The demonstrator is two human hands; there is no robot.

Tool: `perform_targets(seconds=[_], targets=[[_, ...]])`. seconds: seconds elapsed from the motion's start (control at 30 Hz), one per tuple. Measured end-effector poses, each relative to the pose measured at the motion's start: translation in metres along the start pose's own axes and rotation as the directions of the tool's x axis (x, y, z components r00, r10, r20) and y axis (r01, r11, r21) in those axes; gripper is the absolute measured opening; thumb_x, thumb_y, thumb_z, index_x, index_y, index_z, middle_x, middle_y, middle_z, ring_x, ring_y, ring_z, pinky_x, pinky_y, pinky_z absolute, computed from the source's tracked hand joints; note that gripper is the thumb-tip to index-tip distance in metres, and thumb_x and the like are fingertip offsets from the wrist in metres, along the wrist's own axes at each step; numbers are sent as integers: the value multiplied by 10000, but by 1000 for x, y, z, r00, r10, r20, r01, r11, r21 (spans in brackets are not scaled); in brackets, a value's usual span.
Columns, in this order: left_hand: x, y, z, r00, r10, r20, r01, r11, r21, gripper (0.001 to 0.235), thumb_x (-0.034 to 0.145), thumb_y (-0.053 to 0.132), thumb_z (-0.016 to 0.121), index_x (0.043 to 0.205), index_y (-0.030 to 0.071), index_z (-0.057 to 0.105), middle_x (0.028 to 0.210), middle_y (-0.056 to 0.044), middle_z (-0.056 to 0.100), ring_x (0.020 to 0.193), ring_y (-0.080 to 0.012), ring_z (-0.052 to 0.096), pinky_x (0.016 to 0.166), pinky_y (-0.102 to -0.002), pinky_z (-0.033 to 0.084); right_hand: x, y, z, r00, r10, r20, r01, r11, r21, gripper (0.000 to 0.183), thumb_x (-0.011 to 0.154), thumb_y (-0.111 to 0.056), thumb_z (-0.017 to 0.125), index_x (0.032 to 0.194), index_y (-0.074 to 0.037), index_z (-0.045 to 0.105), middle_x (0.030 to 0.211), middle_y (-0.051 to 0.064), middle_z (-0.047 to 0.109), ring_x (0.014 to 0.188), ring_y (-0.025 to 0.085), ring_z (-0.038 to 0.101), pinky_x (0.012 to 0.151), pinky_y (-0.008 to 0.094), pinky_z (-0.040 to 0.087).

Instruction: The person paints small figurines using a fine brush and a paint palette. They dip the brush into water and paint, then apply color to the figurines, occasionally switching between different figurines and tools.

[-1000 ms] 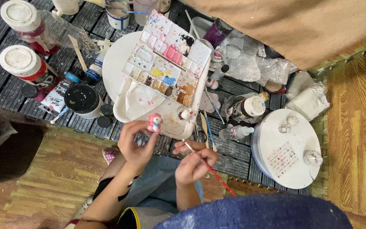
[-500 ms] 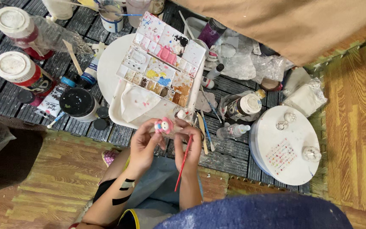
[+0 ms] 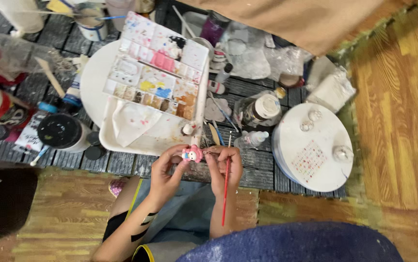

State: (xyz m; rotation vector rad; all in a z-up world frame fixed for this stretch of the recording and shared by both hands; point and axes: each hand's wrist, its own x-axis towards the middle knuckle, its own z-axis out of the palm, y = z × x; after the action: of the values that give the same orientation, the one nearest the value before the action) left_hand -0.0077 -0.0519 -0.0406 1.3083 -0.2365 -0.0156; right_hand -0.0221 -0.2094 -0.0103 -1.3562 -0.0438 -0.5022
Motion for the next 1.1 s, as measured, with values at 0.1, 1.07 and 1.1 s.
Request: perform_targets(seconds=[0.1,1.07,1.1], targets=[[3,7,13,999,-24,42,21,998,67,468,918,0,718,1368,14,589,1007,-73,729,791,-110,690,729,-258,553,1,-19,-19,1000,16,21,-14,997,-79,308,935,157,661,977,-52,437,1076,193,682,1005,179,679,875,308,572],[-6,-15,43,889,-257,380,39,868,495,358,851,109,769,1196,69,684,1017,-108,753,836,-172,764,630,-314,640,134,-58,-202,995,-79,-60,33,835,-550,309,996,122,610,932,-59,368,1032,148,675,969,160,687,863,312,602],[-6,-15,44,888,-261,378,44,866,497,360,850,110,770,1197,68,683,1014,-109,749,834,-174,763,626,-315,642,147,-52,-202,997,-56,-57,24,889,-457,300,999,108,597,931,-71,366,1038,136,669,983,159,699,862,314,623]])
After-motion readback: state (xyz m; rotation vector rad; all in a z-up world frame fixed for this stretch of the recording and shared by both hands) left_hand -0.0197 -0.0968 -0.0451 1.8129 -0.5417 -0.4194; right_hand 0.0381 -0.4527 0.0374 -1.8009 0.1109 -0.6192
